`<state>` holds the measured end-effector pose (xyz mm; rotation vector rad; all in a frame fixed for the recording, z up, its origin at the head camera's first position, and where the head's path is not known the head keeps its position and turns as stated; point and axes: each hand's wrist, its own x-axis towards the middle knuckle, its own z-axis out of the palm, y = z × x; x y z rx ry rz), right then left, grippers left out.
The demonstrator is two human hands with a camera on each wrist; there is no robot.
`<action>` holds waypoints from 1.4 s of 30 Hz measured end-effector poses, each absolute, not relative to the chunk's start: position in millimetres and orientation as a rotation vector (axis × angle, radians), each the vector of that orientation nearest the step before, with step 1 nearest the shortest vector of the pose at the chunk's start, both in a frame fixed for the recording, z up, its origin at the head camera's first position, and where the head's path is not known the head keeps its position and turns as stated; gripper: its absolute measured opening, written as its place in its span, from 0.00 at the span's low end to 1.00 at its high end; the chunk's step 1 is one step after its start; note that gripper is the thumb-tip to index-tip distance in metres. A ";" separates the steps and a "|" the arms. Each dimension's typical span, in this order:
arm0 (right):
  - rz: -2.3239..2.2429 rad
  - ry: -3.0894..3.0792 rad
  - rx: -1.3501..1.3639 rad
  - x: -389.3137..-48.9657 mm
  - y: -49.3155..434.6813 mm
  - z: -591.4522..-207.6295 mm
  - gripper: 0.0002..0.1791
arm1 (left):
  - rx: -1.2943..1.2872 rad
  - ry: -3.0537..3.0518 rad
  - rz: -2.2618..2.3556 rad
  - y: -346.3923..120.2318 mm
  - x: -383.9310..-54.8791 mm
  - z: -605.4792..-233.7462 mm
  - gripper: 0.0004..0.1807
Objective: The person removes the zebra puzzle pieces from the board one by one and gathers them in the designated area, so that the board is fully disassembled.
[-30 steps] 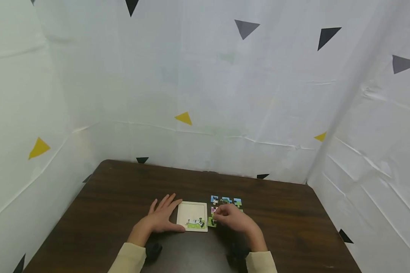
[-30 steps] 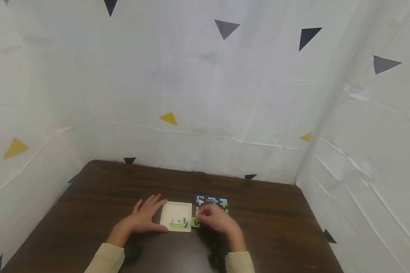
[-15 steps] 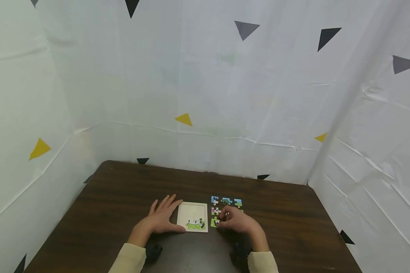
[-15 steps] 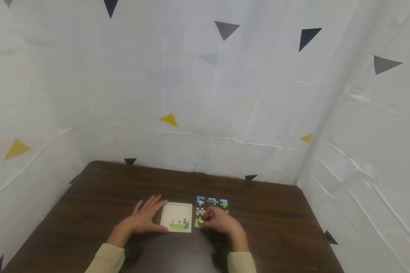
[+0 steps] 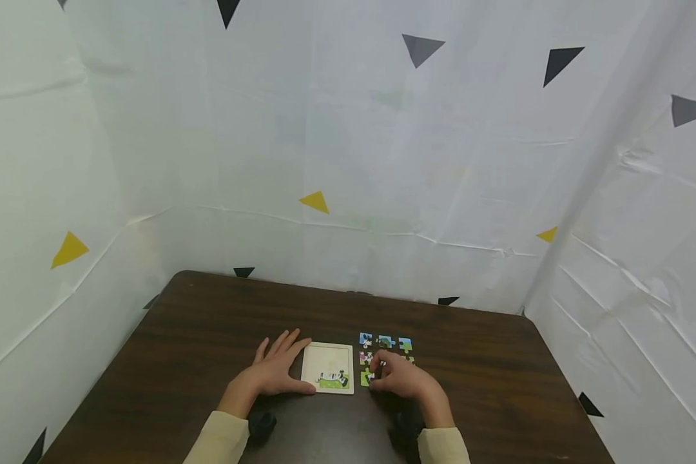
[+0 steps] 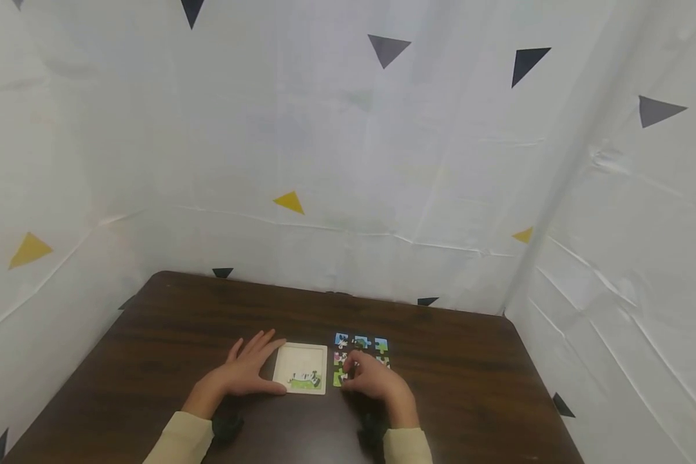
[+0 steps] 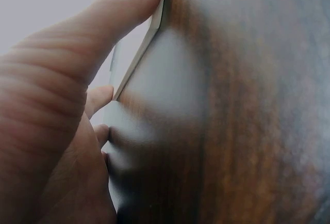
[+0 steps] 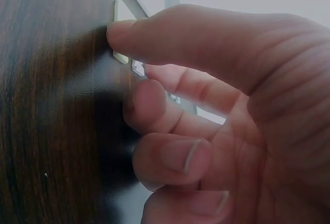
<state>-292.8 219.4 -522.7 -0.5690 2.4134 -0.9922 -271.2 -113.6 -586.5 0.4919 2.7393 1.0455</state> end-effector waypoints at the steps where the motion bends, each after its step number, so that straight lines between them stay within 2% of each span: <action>1: -0.993 2.410 -0.566 -292.8 219.4 -522.2 0.14 | 0.481 2.728 1.056 -113.3 -269.5 -582.4 0.65; 7: -1.007 2.420 -0.568 -292.8 220.3 -520.3 0.13 | 0.462 2.700 1.072 -112.2 -268.1 -574.9 0.65; 13: -1.053 2.564 -0.590 -295.4 214.5 -519.3 0.12 | 0.443 2.731 1.010 -111.1 -274.6 -586.2 0.67; 20: -0.930 2.528 -0.740 -291.7 178.9 -521.6 0.12 | 0.459 2.721 1.021 -111.2 -276.1 -582.7 0.66; 27: -0.775 2.585 -0.747 -279.5 150.1 -523.2 0.09 | 0.439 2.723 0.959 -108.7 -275.5 -583.6 0.66; 42: -0.677 2.517 -0.782 -274.5 141.2 -518.8 0.13 | 0.414 2.731 0.966 -110.5 -269.4 -571.1 0.62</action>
